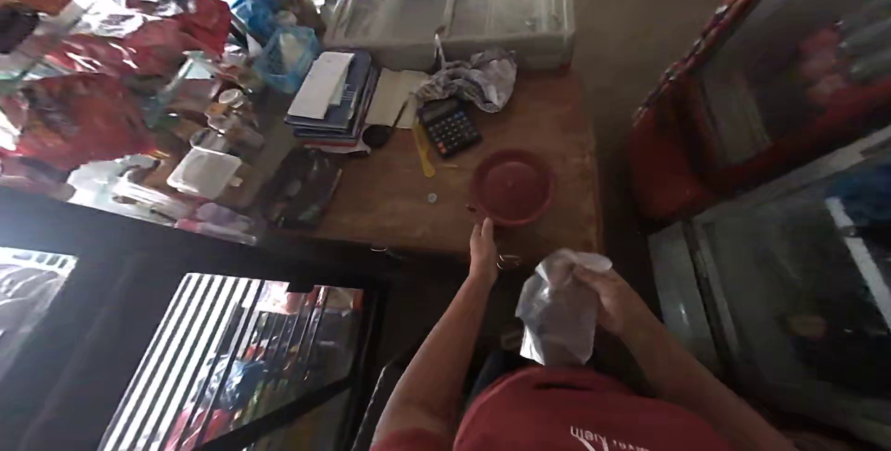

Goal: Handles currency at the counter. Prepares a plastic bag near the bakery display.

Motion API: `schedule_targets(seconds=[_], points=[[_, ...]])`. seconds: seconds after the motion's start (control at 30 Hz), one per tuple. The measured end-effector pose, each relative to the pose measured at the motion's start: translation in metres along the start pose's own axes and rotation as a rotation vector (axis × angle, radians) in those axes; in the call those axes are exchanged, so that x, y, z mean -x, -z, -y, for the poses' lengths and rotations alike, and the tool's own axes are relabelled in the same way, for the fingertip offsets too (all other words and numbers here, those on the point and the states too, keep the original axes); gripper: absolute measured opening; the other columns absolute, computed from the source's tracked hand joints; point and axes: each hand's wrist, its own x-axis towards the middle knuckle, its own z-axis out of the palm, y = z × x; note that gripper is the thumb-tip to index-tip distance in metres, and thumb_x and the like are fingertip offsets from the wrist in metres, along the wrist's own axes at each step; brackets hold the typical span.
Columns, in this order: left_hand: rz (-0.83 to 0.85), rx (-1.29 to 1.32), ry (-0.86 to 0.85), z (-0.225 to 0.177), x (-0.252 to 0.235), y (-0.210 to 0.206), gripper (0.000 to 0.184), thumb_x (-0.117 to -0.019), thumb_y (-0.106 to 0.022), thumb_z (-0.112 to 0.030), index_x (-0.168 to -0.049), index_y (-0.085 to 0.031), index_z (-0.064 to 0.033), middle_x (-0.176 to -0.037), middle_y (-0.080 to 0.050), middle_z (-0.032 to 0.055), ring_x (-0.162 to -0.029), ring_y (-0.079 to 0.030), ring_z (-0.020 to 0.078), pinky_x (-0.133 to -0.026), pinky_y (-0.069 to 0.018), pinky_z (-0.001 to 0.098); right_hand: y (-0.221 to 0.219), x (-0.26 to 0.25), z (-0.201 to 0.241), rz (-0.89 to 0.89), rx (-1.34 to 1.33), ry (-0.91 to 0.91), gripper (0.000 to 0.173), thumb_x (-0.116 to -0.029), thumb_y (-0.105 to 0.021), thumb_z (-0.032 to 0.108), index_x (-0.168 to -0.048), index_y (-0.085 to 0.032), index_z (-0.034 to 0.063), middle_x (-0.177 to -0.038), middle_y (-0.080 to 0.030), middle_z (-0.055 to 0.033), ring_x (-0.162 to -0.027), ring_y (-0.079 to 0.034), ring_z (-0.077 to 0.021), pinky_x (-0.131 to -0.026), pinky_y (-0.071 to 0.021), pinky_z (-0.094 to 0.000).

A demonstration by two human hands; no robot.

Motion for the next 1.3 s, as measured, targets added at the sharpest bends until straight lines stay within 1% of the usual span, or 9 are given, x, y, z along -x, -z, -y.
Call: schedule_targets(seconds=[0.13,0.2,0.3,0.43,0.57,0.67,0.77,0.93,1.3], points=[[0.413,0.002,0.005,0.005,0.051,0.029,0.077,-0.1074,-0.007,-0.052,-0.143,-0.044,0.0057,-0.131,-0.064,0.015,-0.117,-0.063,0.0165,-0.099,-0.0531,0.0369,0.0,-0.068,0.02,-0.007,-0.19,-0.033,0.027,-0.1086,-0.033,0.009,-0.116,-0.058,0.0031,-0.095,-0.075,-0.0078,-0.087,-0.074,-0.0172,-0.082,-0.0635,-0.036],[0.464,-0.028,-0.006,0.001,0.075,0.036,0.074,-0.104,-0.034,-0.059,-0.14,-0.051,0.003,-0.121,-0.07,0.0058,-0.108,-0.066,0.0085,-0.095,-0.0556,0.0318,0.0,-0.099,0.03,0.039,-0.19,-0.071,0.029,-0.1096,-0.031,0.01,-0.115,-0.059,0.0028,-0.096,-0.074,-0.0071,-0.089,-0.073,-0.0151,-0.084,-0.0626,-0.0339],[0.158,0.021,0.114,-0.01,0.1,0.038,0.024,-0.0994,-0.056,-0.018,-0.116,-0.065,-0.003,-0.09,-0.074,-0.0018,-0.078,-0.071,0.0054,-0.075,-0.0611,0.027,-0.011,-0.131,0.051,0.158,-0.057,-0.142,0.028,-0.1092,-0.035,0.008,-0.114,-0.062,0.0025,-0.094,-0.074,-0.0043,-0.087,-0.073,-0.0122,-0.083,-0.0623,-0.0322],[-0.402,0.036,-0.076,-0.011,0.107,0.069,0.022,-0.1028,-0.049,-0.012,-0.113,-0.063,0.001,-0.083,-0.072,-0.0033,-0.073,-0.069,0.0035,-0.071,-0.0614,0.026,0.003,-0.198,0.072,0.647,0.673,0.068,0.042,-0.0989,-0.062,0.017,-0.139,-0.055,0.0052,-0.109,-0.069,0.0001,-0.095,-0.067,-0.0053,-0.088,-0.0575,-0.0256],[-0.894,-0.2,-0.14,-0.027,0.122,0.11,0.03,-0.1049,-0.052,-0.013,-0.126,-0.056,0.0076,-0.099,-0.066,0.0055,-0.083,-0.064,-0.0002,-0.077,-0.056,0.0218,-0.002,-0.251,0.072,0.567,1.547,0.29,0.054,-0.0966,-0.072,0.034,-0.14,-0.061,0.0037,-0.124,-0.066,-0.0228,-0.113,-0.066,-0.0395,-0.096,-0.0523,-0.0579],[-0.996,-0.292,-0.093,-0.041,0.138,0.121,0.051,-0.1034,-0.055,-0.011,-0.149,-0.041,0.0074,-0.14,-0.055,0.024,-0.114,-0.06,0.0087,-0.098,-0.0495,0.0244,-0.006,-0.26,0.064,0.6,1.614,0.437,0.038,-0.0965,-0.072,0.027,-0.123,-0.069,-0.0001,-0.117,-0.07,-0.0219,-0.109,-0.069,-0.0393,-0.092,-0.0548,-0.0579],[-1.073,-0.261,-0.085,-0.046,0.137,0.113,0.043,-0.1048,-0.052,-0.013,-0.141,-0.047,0.0088,-0.122,-0.062,0.0138,-0.094,-0.061,-0.0025,-0.085,-0.0515,0.0167,-0.005,-0.262,0.06,0.669,1.517,0.596,0.023,-0.0966,-0.07,0.018,-0.106,-0.071,-0.0036,-0.105,-0.072,-0.0208,-0.099,-0.071,-0.0369,-0.085,-0.0582,-0.0535],[-1.063,-0.066,-0.209,-0.035,0.118,0.095,0.027,-0.1089,-0.038,-0.02,-0.103,-0.061,-0.0061,-0.079,-0.063,-0.0167,-0.074,-0.063,-0.008,-0.072,-0.0561,0.0152,0.013,-0.286,0.113,0.249,1.211,0.518,0.031,-0.1022,-0.062,0.018,-0.121,-0.064,-0.0059,-0.112,-0.07,-0.0228,-0.1,-0.07,-0.0305,-0.091,-0.057,-0.0464],[-0.968,-0.095,-0.162,-0.026,0.108,0.077,0.017,-0.1051,-0.047,-0.009,-0.102,-0.063,-0.004,-0.077,-0.065,-0.0143,-0.069,-0.063,-0.0072,-0.066,-0.056,0.0137,0.086,-0.36,0.114,-0.112,1.43,0.205,0.039,-0.1027,-0.062,0.02,-0.13,-0.059,-0.0082,-0.122,-0.064,-0.032,-0.115,-0.063,-0.0478,-0.102,-0.046,-0.0625]])
